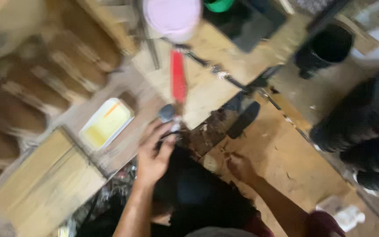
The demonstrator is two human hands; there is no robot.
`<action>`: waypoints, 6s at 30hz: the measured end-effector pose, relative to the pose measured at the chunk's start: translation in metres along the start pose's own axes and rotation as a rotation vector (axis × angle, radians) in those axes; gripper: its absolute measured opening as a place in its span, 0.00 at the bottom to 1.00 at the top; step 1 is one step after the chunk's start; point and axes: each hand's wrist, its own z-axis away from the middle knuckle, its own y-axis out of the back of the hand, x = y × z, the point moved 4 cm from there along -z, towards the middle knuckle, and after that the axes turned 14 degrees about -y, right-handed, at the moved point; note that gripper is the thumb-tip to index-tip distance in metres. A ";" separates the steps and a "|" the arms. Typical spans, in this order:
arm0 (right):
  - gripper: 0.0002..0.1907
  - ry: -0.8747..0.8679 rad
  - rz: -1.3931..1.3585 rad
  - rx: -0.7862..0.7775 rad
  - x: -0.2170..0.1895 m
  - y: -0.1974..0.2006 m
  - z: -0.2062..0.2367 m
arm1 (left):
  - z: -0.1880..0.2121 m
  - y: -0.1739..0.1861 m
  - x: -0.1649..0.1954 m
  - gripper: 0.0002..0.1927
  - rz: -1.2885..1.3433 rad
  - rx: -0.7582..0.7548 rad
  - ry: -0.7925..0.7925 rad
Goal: The person pours liquid from a white plastic jug into a small tray, then uses a sponge applicator to spread the liquid over the bottom of black shoe soles, working one sole at a time on a wooden board and setting treated soles aside.
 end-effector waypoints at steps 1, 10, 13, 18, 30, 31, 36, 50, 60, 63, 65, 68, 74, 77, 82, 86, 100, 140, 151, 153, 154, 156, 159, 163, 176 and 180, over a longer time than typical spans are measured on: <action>0.16 0.082 -0.115 0.026 -0.022 0.014 0.008 | 0.010 0.003 0.002 0.17 0.069 0.018 0.133; 0.24 0.902 0.090 0.325 -0.275 0.028 0.128 | 0.107 0.088 0.061 0.16 0.305 0.120 0.142; 0.26 1.014 0.135 0.250 -0.331 -0.006 0.148 | 0.138 0.125 0.075 0.17 0.300 0.198 0.172; 0.21 1.217 0.140 0.174 -0.393 -0.048 0.159 | 0.178 0.194 0.092 0.24 0.297 0.314 0.290; 0.13 0.074 -0.729 -0.628 -0.373 -0.116 0.096 | 0.287 0.512 0.069 0.20 -1.316 0.717 0.241; 0.14 0.084 -0.754 -0.657 -0.370 -0.118 0.093 | 0.294 0.525 0.061 0.21 -1.358 0.710 0.381; 0.21 0.065 -0.855 -0.735 -0.361 -0.117 0.081 | 0.307 0.550 0.041 0.17 -1.083 0.661 0.602; 0.11 0.190 -0.838 -0.608 -0.385 -0.101 0.091 | 0.248 0.370 0.051 0.12 -0.457 0.606 -0.016; 0.14 0.491 -0.385 -0.098 -0.426 -0.032 0.055 | 0.241 0.363 0.020 0.30 -0.694 0.259 -0.061; 0.17 0.537 0.011 0.166 -0.450 -0.022 0.048 | 0.247 0.368 0.018 0.31 -0.548 0.318 -0.012; 0.17 0.563 0.090 0.216 -0.464 -0.024 0.044 | 0.248 0.370 0.016 0.31 -0.527 0.318 -0.021; 0.16 0.659 0.246 0.278 -0.479 -0.032 0.040 | 0.250 0.370 0.014 0.29 -0.516 0.296 -0.001; 0.12 0.861 0.293 0.244 -0.483 -0.044 0.037 | 0.251 0.367 0.014 0.29 -0.511 0.264 0.061; 0.10 0.832 0.355 0.240 -0.483 -0.047 0.035 | 0.252 0.367 0.014 0.30 -0.500 0.186 0.099; 0.11 0.893 0.404 0.299 -0.486 -0.049 0.036 | 0.253 0.370 0.011 0.29 -0.456 0.174 0.129; 0.12 0.924 0.371 0.306 -0.485 -0.049 0.036 | 0.255 0.370 0.009 0.29 -0.435 0.196 0.124; 0.11 0.901 0.402 0.322 -0.483 -0.049 0.035 | 0.254 0.373 0.010 0.35 -0.418 0.199 0.135; 0.06 1.207 0.275 -0.037 -0.578 -0.190 0.088 | 0.264 0.390 -0.008 0.39 -0.458 0.241 0.160; 0.07 1.310 0.350 0.076 -0.598 -0.193 0.089 | 0.261 0.390 -0.007 0.38 -0.458 0.249 0.161; 0.07 1.240 0.333 0.056 -0.600 -0.188 0.084 | 0.261 0.390 -0.007 0.38 -0.475 0.240 0.164; 0.07 1.088 0.346 0.032 -0.602 -0.186 0.076 | 0.261 0.389 -0.006 0.38 -0.472 0.242 0.164; 0.06 0.997 0.337 0.052 -0.605 -0.175 0.065 | 0.261 0.389 -0.006 0.38 -0.474 0.247 0.159; 0.07 1.102 0.315 0.139 -0.606 -0.160 0.059 | 0.261 0.387 -0.005 0.39 -0.457 0.250 0.173; 0.06 1.089 0.327 0.144 -0.594 -0.151 0.057 | 0.259 0.385 -0.003 0.39 -0.448 0.254 0.181; 0.05 1.141 0.271 0.130 -0.589 -0.145 0.056 | 0.251 0.379 0.001 0.39 -0.466 0.259 0.225; 0.06 1.061 0.288 0.135 -0.554 -0.151 0.074 | 0.250 0.380 0.000 0.38 -0.471 0.277 0.209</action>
